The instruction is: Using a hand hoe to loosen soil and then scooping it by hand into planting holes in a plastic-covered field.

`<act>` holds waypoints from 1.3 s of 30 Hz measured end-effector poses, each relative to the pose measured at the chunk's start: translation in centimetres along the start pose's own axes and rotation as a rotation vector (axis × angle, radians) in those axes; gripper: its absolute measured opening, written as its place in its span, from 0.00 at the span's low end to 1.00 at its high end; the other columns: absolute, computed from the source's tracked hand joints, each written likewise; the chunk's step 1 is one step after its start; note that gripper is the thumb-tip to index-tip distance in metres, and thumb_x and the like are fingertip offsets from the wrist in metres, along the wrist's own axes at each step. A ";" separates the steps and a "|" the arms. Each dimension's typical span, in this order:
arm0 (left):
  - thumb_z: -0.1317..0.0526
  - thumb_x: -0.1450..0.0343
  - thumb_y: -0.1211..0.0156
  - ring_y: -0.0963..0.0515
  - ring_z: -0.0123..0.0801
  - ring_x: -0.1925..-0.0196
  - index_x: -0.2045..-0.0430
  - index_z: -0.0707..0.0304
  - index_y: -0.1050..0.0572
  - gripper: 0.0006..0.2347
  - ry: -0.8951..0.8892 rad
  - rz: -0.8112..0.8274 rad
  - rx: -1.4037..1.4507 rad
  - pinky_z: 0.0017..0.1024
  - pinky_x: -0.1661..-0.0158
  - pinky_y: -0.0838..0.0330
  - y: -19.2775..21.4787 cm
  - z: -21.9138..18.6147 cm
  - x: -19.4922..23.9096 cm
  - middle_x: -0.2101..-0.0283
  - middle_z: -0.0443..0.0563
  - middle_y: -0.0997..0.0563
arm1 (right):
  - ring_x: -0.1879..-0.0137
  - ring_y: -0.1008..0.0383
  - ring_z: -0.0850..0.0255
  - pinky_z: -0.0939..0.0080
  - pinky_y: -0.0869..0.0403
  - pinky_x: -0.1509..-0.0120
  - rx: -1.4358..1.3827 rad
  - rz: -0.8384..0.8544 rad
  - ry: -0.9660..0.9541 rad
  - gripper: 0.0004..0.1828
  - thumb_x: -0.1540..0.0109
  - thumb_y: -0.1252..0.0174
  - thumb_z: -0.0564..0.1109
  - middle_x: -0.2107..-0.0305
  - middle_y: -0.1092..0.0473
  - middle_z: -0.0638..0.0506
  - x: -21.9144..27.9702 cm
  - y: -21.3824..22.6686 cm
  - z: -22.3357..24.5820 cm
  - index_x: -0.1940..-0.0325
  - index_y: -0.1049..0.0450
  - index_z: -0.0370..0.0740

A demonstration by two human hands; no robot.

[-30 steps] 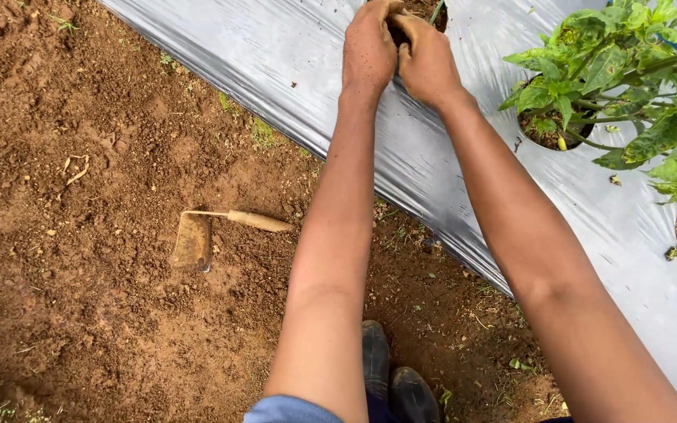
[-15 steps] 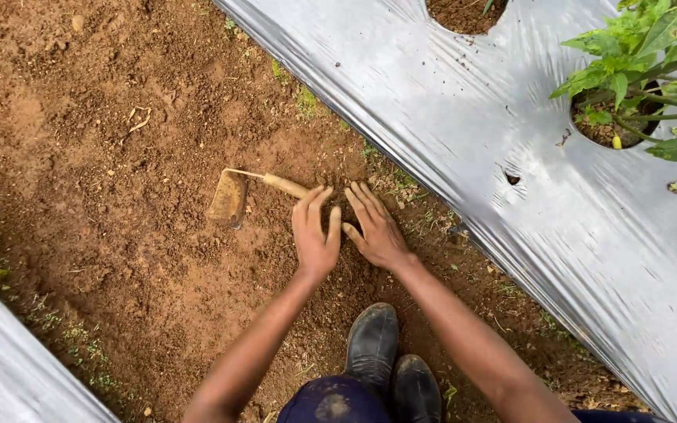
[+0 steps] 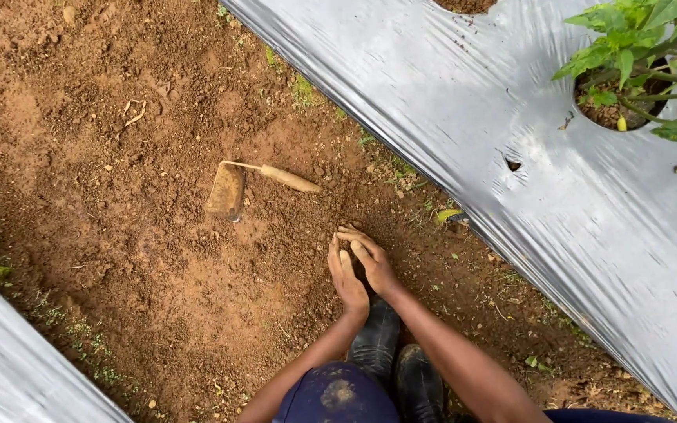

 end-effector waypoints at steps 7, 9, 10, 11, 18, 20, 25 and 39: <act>0.54 0.21 0.48 0.30 0.38 0.38 0.55 0.59 0.29 0.09 0.329 -0.092 0.296 0.43 0.35 0.40 -1.6 3.7 -2.1 0.50 0.50 0.28 | 0.28 0.42 0.40 0.33 0.43 0.25 -0.438 -0.245 -0.015 0.19 0.28 0.55 0.51 0.39 0.32 0.43 0.2 2.3 1.8 0.38 0.26 0.42; 0.55 0.22 0.43 0.26 0.31 0.45 0.62 0.59 0.29 0.08 0.347 -0.127 0.285 0.40 0.40 0.35 -1.4 2.4 -2.4 0.56 0.47 0.27 | 0.30 0.40 0.41 0.33 0.41 0.25 -0.540 -0.299 -0.021 0.19 0.28 0.53 0.51 0.40 0.31 0.42 0.5 2.2 2.2 0.39 0.25 0.42; 0.54 0.22 0.43 0.29 0.29 0.52 0.67 0.58 0.30 0.10 0.414 -0.178 0.383 0.37 0.45 0.35 -0.8 0.6 -2.1 0.62 0.45 0.28 | 0.31 0.38 0.41 0.33 0.40 0.26 -0.645 -0.348 -0.026 0.18 0.28 0.52 0.51 0.41 0.30 0.42 0.7 2.2 2.3 0.41 0.25 0.42; 0.52 0.22 0.42 0.31 0.26 0.60 0.72 0.57 0.30 0.12 0.464 -0.232 0.493 0.34 0.50 0.35 -0.8 -1.4 -2.9 0.68 0.42 0.29 | 0.32 0.37 0.41 0.34 0.38 0.27 -0.745 -0.389 -0.013 0.18 0.29 0.51 0.51 0.42 0.29 0.42 0.0 2.6 2.5 0.42 0.24 0.41; 0.40 0.26 0.43 0.19 0.31 0.69 0.76 0.51 0.27 0.18 0.824 -0.268 0.828 0.27 0.65 0.23 -2.5 -4.6 -4.3 0.71 0.46 0.19 | 0.38 0.29 0.43 0.35 0.31 0.31 -1.156 -0.564 0.000 0.16 0.30 0.47 0.52 0.46 0.26 0.41 -1.1 4.1 3.6 0.47 0.22 0.40; 0.41 0.23 0.47 0.17 0.34 0.65 0.76 0.55 0.27 0.19 0.521 -0.143 0.861 0.33 0.59 0.23 -3.8 -5.1 -6.5 0.70 0.52 0.19 | 0.41 0.26 0.44 0.36 0.28 0.32 -1.358 -0.647 0.007 0.16 0.31 0.45 0.52 0.48 0.25 0.40 -1.4 5.2 3.5 0.49 0.21 0.40; 0.46 0.21 0.52 0.19 0.33 0.68 0.77 0.57 0.29 0.19 0.400 -0.018 0.972 0.34 0.57 0.21 -5.5 -13.3 -11.3 0.72 0.50 0.22 | 0.39 0.26 0.44 0.34 0.28 0.30 -1.707 -0.666 0.069 0.15 0.30 0.46 0.53 0.46 0.25 0.43 -4.4 7.8 2.6 0.48 0.21 0.42; 0.47 0.23 0.47 0.24 0.29 0.79 0.75 0.52 0.29 0.14 0.497 0.094 1.371 0.25 0.78 0.30 -20.4 -21.3 -31.0 0.75 0.47 0.21 | 0.51 0.24 0.45 0.44 0.20 0.46 -1.276 -0.927 0.202 0.24 0.35 0.50 0.52 0.57 0.27 0.37 -20.4 34.3 15.9 0.44 0.27 0.31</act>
Point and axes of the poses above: each hand's wrist, its own x-axis away from the middle knuckle, its own y-axis out of the back of the hand, z = x × y, the point moved 9 cm from there along -x, towards the middle knuckle
